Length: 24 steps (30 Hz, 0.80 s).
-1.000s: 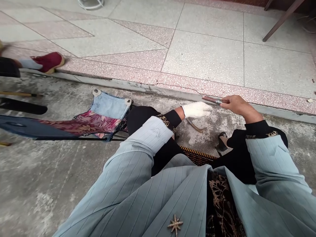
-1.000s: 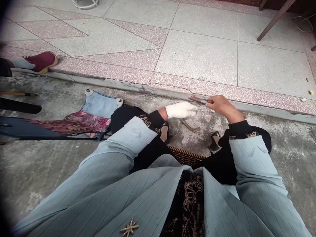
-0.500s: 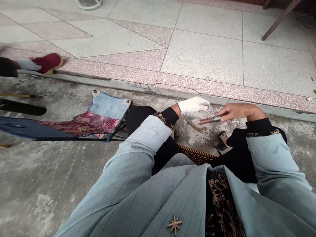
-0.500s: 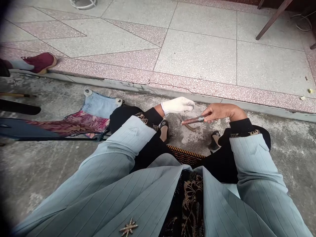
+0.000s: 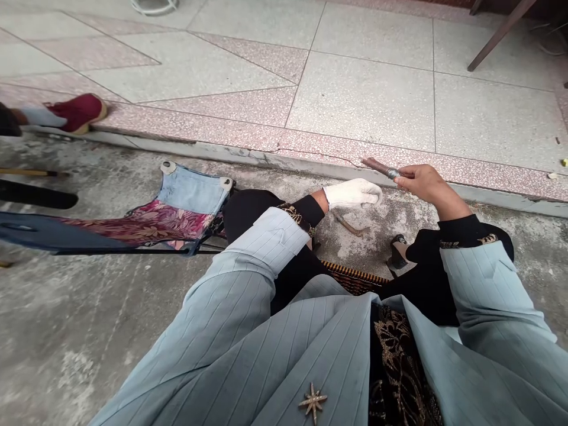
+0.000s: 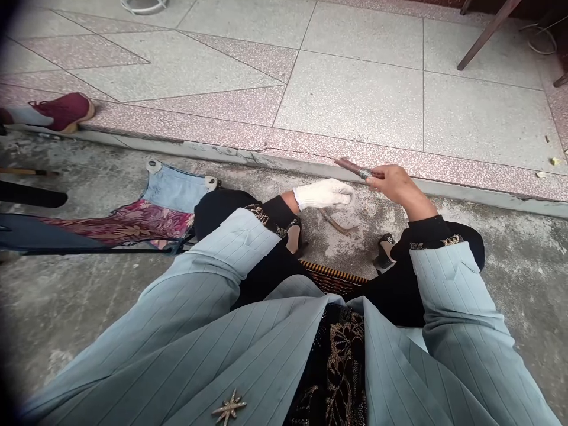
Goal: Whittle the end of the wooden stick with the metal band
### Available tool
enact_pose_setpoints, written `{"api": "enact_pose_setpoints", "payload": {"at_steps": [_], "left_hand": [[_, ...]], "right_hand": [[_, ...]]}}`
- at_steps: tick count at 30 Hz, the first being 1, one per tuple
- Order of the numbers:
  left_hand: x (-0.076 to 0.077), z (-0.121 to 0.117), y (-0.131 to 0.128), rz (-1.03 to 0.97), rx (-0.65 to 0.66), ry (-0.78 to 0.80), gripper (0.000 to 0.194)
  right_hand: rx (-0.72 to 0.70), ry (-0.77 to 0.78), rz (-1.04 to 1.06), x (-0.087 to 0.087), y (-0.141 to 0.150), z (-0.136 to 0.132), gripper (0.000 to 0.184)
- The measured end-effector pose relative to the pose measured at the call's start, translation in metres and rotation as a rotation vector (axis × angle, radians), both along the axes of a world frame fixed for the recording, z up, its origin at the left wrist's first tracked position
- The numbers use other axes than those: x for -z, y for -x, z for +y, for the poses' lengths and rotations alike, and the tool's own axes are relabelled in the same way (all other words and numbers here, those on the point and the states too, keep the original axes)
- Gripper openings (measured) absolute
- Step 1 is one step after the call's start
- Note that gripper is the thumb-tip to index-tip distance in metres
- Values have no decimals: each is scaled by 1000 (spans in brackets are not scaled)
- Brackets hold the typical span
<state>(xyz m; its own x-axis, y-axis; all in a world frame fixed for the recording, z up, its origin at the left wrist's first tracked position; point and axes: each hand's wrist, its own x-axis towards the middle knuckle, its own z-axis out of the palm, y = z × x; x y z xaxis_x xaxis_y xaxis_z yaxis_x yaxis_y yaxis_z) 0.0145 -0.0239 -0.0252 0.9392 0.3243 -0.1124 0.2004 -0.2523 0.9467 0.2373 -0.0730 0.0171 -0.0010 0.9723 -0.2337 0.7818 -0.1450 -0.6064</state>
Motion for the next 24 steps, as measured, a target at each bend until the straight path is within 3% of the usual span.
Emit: {"api": "enact_pose_setpoints", "payload": {"at_steps": [7, 10, 13, 16, 18, 21, 24], "left_hand": [[-3, 3, 1, 113, -47, -275, 22], [-2, 5, 0, 134, -24, -471, 22], [1, 7, 0, 91, 21, -508, 23], [5, 8, 1, 32, 26, -370, 24], [6, 9, 3, -17, 10, -183, 25], [3, 11, 7, -101, -40, 87, 28], [-2, 10, 7, -174, -106, 302, 30]], "right_hand": [[-110, 32, -319, 9, 1, 5, 44], [-242, 165, -367, 9, 1, 5, 34], [-470, 368, -248, 9, 2, 3, 26], [-650, 504, -41, 3, 3, 1, 28], [-665, 518, 117, -6, -1, -1, 36], [-518, 428, 330, -21, -9, -6, 45], [-228, 203, 514, -29, -12, -10, 41]]}}
